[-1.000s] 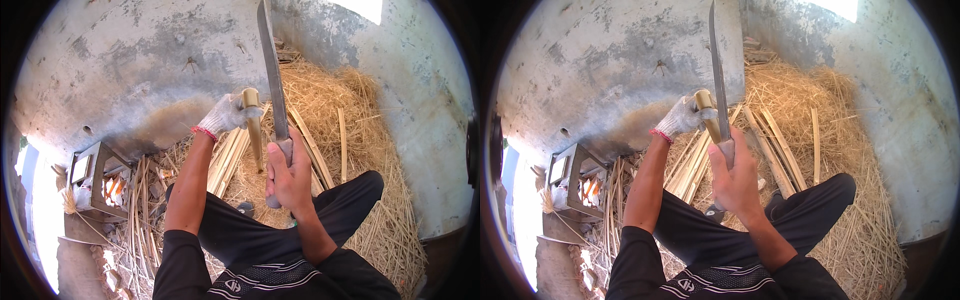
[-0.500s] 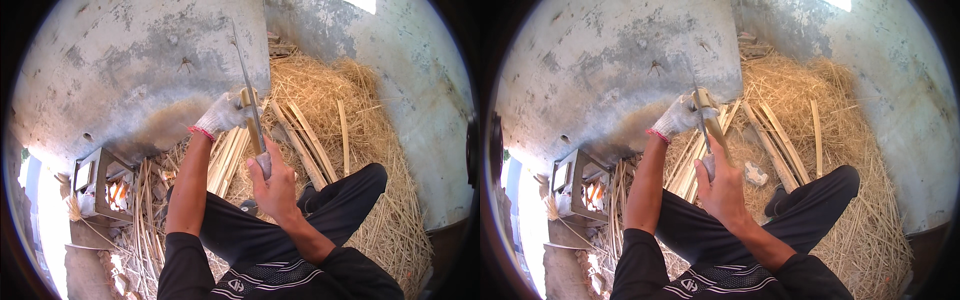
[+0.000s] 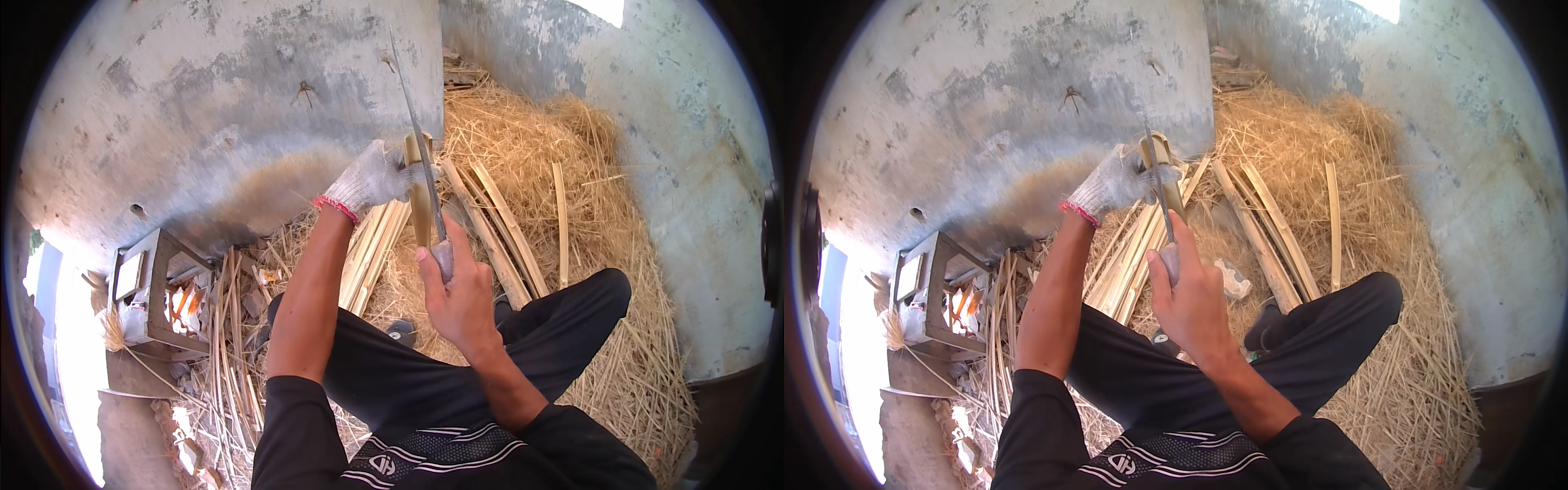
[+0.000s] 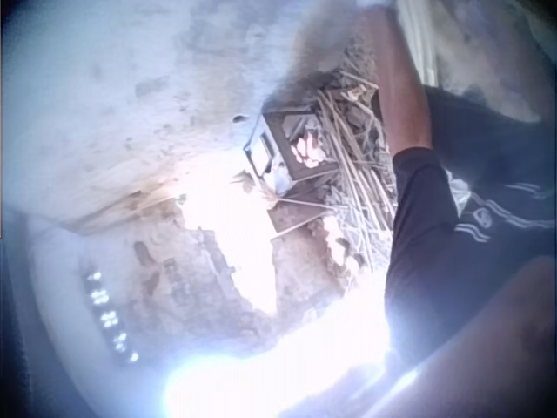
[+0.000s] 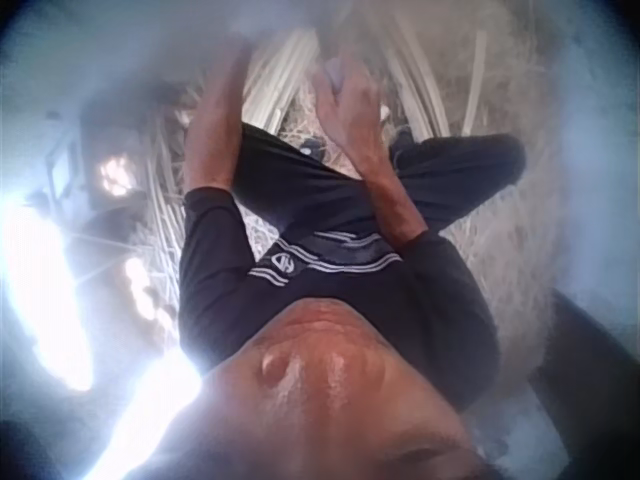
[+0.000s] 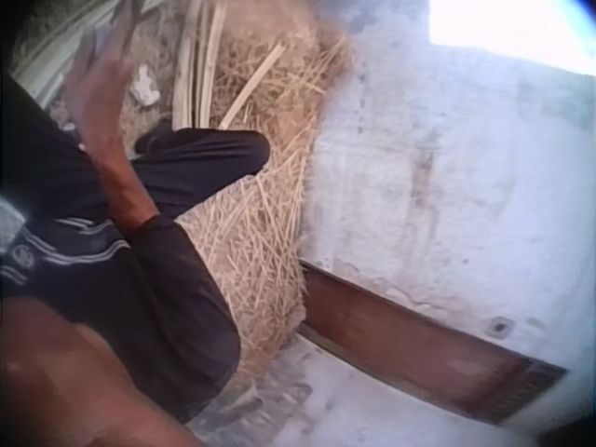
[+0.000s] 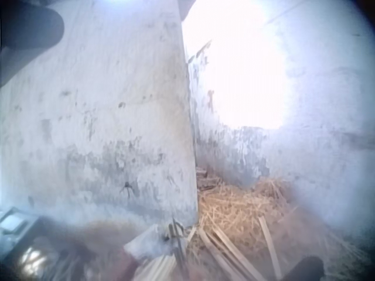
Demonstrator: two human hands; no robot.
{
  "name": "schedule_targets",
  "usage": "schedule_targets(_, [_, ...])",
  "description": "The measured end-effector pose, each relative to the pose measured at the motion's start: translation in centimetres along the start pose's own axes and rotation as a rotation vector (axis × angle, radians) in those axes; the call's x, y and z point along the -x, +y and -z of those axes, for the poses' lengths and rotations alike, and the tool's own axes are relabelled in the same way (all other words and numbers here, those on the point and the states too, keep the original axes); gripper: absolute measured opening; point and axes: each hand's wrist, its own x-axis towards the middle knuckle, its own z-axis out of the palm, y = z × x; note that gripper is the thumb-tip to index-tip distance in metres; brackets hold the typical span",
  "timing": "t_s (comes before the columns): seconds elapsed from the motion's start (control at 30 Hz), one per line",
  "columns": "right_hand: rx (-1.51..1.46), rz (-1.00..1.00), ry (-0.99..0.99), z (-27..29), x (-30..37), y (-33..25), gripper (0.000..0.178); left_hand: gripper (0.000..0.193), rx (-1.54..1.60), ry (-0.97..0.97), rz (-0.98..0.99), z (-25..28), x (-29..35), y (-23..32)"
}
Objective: The person sits on a straw-covered floor and uses a large knife to split bamboo poles into thin strips. They hold the bamboo with a gloved left hand and strike the knife with a stone in their right hand to drive the blade through the material. The resulting strips are placed in a pile on the floor.
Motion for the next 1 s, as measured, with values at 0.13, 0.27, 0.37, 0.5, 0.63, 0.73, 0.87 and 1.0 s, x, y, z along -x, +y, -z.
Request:
schedule_targets(0.13, [0.065,-0.023,-0.04,0.0,-0.6,-0.8,0.048,0.033,-0.045,0.088,-0.085,-0.6,-0.1,-0.4])
schedule_targets(0.27, [0.043,-0.083,-0.082,1.4,-2.1,-1.6,0.047,0.028,0.008,0.05,-0.045,-1.0,0.2,0.3])
schedule_targets(0.37, [0.045,-0.048,-0.058,1.3,-2.5,-1.3,0.049,0.026,-0.062,0.028,-0.054,-0.8,0.5,0.3])
schedule_targets(0.5, [-0.035,-0.233,-0.168,2.4,-3.5,-2.0,0.051,0.029,-0.102,0.016,-0.062,-0.4,0.1,-0.2])
schedule_targets(0.63, [-0.094,-0.284,-0.193,1.7,-3.7,-2.6,0.055,0.045,-0.12,0.037,0.067,0.5,1.3,0.8])
schedule_targets(0.73, [-0.212,-0.24,-0.142,0.8,-3.0,-1.0,0.057,0.069,-0.334,0.124,0.192,2.8,6.2,5.7])
schedule_targets(0.87, [-0.436,-0.319,-0.208,0.6,-1.9,-3.6,0.055,0.074,0.427,0.387,0.241,0.9,14.3,8.4])
schedule_targets(1.0, [-0.226,-0.197,-0.137,-0.8,-1.3,-2.3,0.046,0.064,0.52,0.358,0.192,-3.3,18.8,12.3])
